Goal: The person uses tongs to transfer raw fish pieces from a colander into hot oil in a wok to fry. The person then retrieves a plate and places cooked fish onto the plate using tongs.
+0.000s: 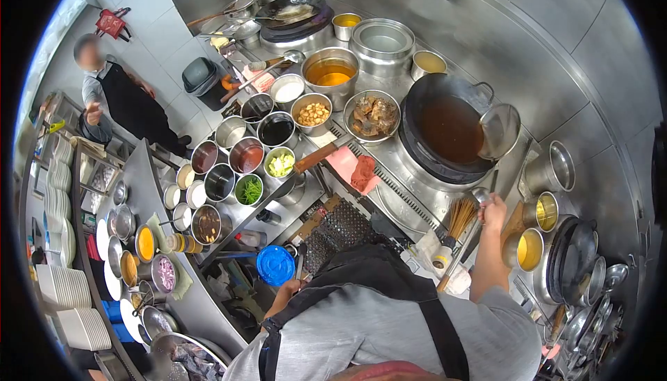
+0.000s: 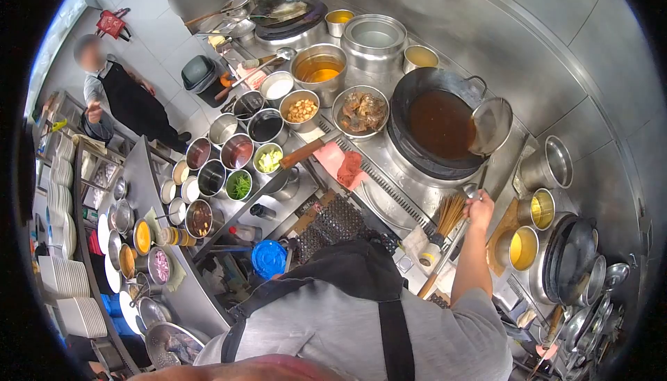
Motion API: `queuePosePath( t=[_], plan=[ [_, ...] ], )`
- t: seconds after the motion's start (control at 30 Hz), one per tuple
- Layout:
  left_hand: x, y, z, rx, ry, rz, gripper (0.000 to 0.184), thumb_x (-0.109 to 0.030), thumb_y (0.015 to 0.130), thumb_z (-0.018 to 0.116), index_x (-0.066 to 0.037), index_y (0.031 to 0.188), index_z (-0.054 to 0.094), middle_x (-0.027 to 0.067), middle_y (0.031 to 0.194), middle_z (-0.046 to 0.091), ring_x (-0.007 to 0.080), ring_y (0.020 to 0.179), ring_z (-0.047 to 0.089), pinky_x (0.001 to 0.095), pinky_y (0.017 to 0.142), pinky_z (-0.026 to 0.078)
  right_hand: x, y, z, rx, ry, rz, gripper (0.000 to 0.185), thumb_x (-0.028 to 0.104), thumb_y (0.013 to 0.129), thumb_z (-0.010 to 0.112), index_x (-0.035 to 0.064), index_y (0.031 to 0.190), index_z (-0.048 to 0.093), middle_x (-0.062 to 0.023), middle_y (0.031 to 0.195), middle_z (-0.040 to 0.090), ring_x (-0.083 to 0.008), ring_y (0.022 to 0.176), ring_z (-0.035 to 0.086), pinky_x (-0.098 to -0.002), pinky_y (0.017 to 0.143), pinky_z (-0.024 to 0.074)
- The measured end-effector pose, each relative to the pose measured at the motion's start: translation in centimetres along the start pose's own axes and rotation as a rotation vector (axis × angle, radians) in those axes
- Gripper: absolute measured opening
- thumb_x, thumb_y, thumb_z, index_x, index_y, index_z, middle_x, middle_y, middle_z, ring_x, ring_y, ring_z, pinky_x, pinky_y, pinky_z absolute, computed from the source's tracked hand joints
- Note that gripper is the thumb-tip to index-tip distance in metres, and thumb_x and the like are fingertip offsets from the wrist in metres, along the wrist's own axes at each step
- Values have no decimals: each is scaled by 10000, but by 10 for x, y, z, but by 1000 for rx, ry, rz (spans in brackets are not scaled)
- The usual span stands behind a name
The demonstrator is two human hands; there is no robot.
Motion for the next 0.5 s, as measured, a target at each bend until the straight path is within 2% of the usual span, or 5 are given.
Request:
queuePosePath(
  t=[0.13, 0.23, 0.5],
  plan=[
    [2, -3, 2, -5, 6, -8, 219, -55, 773, 677, -72, 992, 668, -38, 753, 556, 95, 744, 548, 267, 651, 437, -29, 3, 53, 203, 357, 162, 253, 25, 861, 518, -47, 1098, 571, -83, 688, 597, -149, 431, 507, -287, 350, 369],
    [2, -5, 3, -10, 8, -6, 216, -55, 774, 677, -70, 990, 668, -38, 752, 555, 94, 745, 547, 265, 651, 436, -20, 11, 95, 311, 443, 190, 163, 37, 873, 535, -36, 1011, 581, -77, 688, 600, -142, 460, 511, -265, 371, 374],
    [2, -9, 0, -36, 7, 14, 208, -58, 776, 677, -66, 984, 667, -38, 750, 554, 92, 746, 545, 262, 652, 435, 14, 28, 150, 345, 608, 226, 43, 33, 869, 535, 14, 889, 568, -74, 678, 590, -140, 460, 497, -251, 380, 363]
  ],
)
Point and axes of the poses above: each hand's wrist, its own y-axis towards the middle knuckle, its own z-axis out of the palm, x = y × z, the point moved 8 cm from there along y, towards the middle knuckle
